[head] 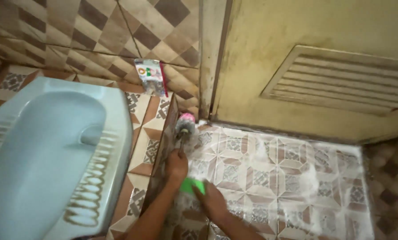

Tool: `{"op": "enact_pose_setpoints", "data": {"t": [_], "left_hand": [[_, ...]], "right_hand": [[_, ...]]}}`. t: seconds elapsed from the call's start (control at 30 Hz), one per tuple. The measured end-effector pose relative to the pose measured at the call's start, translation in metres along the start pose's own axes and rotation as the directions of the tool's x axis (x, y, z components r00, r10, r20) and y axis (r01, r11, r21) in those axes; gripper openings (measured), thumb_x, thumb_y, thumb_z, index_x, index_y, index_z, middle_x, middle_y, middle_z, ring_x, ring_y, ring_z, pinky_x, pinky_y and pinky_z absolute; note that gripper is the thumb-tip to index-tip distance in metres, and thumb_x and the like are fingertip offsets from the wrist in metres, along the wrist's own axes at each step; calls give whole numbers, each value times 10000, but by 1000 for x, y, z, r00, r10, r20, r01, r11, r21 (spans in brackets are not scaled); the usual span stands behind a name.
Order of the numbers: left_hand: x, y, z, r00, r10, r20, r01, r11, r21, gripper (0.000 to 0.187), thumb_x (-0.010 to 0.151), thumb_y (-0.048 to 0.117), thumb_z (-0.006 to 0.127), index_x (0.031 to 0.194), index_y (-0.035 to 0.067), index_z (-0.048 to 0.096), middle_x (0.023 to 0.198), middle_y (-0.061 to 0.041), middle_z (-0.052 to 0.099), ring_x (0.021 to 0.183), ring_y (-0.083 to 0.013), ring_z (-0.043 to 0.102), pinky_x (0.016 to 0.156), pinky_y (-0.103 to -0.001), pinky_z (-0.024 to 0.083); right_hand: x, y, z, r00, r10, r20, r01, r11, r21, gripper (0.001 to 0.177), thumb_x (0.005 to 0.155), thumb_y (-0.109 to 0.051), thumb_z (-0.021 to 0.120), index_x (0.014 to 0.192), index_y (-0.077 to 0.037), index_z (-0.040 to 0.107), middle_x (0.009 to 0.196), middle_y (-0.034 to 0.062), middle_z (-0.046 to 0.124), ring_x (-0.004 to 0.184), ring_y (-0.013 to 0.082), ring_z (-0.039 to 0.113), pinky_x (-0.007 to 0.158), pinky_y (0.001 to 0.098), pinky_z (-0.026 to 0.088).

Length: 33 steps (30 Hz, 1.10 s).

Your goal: The person scrubs a tiled bathroom floor with a pink-handled brush and a green handheld scrubber, spreading soapy foam across the tiles. The person repeatedly scrubs the same area near a squat toilet and a wall vent, maintaining a foamy surface without rinsing.

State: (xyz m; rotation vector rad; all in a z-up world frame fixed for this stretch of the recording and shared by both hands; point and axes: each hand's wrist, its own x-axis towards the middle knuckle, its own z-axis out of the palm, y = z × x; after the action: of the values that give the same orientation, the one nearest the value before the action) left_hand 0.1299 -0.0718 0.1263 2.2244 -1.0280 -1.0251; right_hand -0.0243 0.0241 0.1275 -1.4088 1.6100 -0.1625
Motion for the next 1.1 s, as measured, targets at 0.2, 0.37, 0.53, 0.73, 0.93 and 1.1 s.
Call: {"op": "enact_pose_setpoints", "data": {"t": [0.2,0.37,0.53,0.73,0.93,1.1], "left_hand": [[19,-31,37,971,142,-190,-121,986,117,387,969,245,457,949,-20,739,910,-293,721,985,-481,702,865,-585,562],[8,-29,16,1000,18,-17,-17,998,60,394,975,296,421,1026,65,736,977,-212,744,1042,-418,703,891,-534,562],[33,-71,44,998,-49,42,35,960,280,457,979,392,406,975,156,798,849,-81,778,885,-252,778,795,-432,610],[-29,-10,21,967,126,222,-157,979,128,452,1020,172,356,1293,26,685,1211,-263,725,1202,-427,666,1000,-546,535],[-30,-38,88,768,405,497,-584,761,283,331,980,158,482,1140,8,729,1028,-269,751,1064,-458,699,915,-575,557],[-34,-47,109,865,294,407,-451,811,373,255,996,216,574,1005,28,747,921,-178,743,973,-348,742,809,-438,603]], "right_hand": [[206,39,22,786,-604,-135,315,578,-753,582,888,-291,734,1444,-300,564,1349,324,513,1092,428,649,771,567,605],[196,41,-60,816,-522,-248,170,627,-760,564,958,-294,625,1509,-312,512,1315,307,567,1067,414,673,738,511,617],[150,95,-119,852,-383,-356,29,714,-699,546,974,-310,559,1518,-279,509,1303,272,546,1051,406,662,741,488,631],[78,274,-191,781,-88,-618,-369,734,-570,586,945,-268,613,1527,-237,553,1177,230,586,975,397,703,757,508,646],[32,369,-228,468,350,-811,-703,704,-102,632,1063,-463,533,1629,-214,406,1155,249,535,964,497,678,670,636,598],[49,268,-144,830,91,-550,-361,838,-408,469,1023,-222,529,1488,-178,566,1200,213,574,1082,387,682,810,478,633]]}}
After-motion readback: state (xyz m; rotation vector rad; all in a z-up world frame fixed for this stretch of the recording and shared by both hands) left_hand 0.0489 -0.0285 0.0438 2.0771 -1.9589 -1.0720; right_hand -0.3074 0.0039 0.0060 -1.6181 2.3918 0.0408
